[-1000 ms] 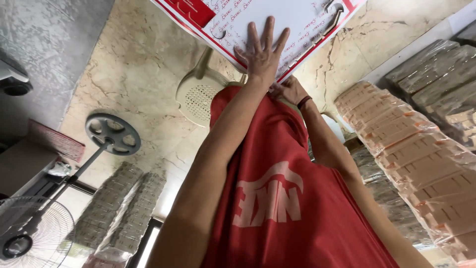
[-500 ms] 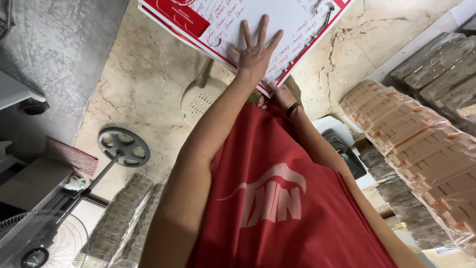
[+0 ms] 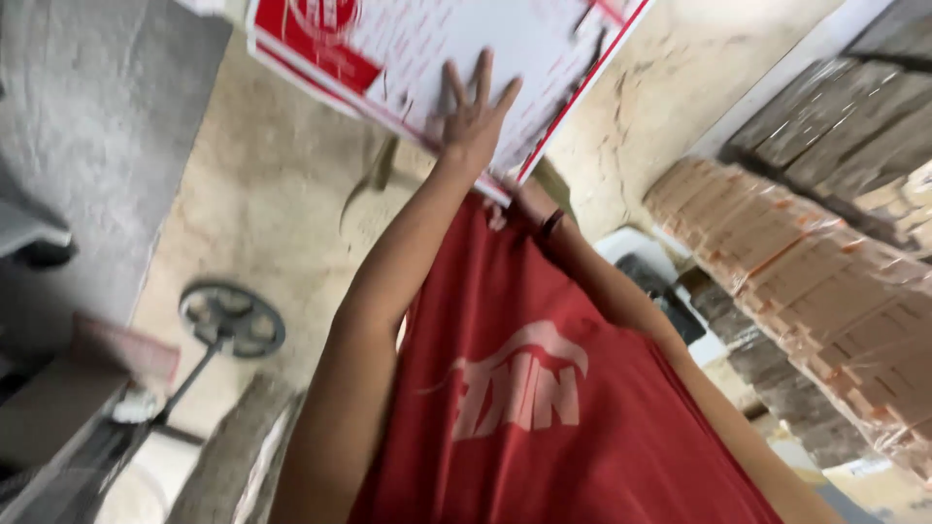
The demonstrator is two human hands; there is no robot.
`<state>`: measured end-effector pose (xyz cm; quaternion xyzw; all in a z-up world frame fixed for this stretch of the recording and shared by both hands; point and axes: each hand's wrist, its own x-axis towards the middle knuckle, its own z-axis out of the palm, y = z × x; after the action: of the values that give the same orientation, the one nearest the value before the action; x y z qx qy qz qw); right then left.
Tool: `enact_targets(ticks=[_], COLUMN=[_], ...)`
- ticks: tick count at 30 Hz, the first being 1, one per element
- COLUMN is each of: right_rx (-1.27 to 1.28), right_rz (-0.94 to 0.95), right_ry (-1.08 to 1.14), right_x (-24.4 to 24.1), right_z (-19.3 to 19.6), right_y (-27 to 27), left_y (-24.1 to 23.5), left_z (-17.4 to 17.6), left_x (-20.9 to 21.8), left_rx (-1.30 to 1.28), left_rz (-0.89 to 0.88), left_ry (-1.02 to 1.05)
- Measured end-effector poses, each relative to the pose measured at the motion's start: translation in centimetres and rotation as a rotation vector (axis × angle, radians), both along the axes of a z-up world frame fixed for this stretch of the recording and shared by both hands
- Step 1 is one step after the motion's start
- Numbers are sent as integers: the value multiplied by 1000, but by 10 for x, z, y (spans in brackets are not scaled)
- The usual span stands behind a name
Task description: Preparing cardboard box components by punching out perforated center sections and stacking the frames.
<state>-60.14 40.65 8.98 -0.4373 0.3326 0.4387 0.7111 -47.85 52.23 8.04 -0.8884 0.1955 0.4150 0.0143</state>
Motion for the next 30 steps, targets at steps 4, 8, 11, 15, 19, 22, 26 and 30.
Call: enact_targets(ticks=[4,8,11,15,19,22,26,30], right_rx=[17,-116,-257,-700,-784,-565,-341,-122], right_rz=[305,591,630,436,237,205,148,26], right_ry=[19,36,-4,-191,-329,-247,-143,-24], right_x=[22,45,56,90,148,192,221,234], right_z=[-19,-16,-49,-110,-108,-78,-69,-53], right_y=[-34,-103,-174,-273,-317,-318,-296,-261], left_y=[20,53,71,69,27,-43,-134,-169], left_z=[-22,1,10,8,-2,2,9,12], left_x=[8,-19,-56,-92,-116,-95,-41,-6], left_rx=[-311,-666,-689,-524,-466,-538,-474,-134], left_rz=[194,411,503,702,761,720,593,504], left_ry=[-48,-217,-545,-688,-803,-778,-748,-335])
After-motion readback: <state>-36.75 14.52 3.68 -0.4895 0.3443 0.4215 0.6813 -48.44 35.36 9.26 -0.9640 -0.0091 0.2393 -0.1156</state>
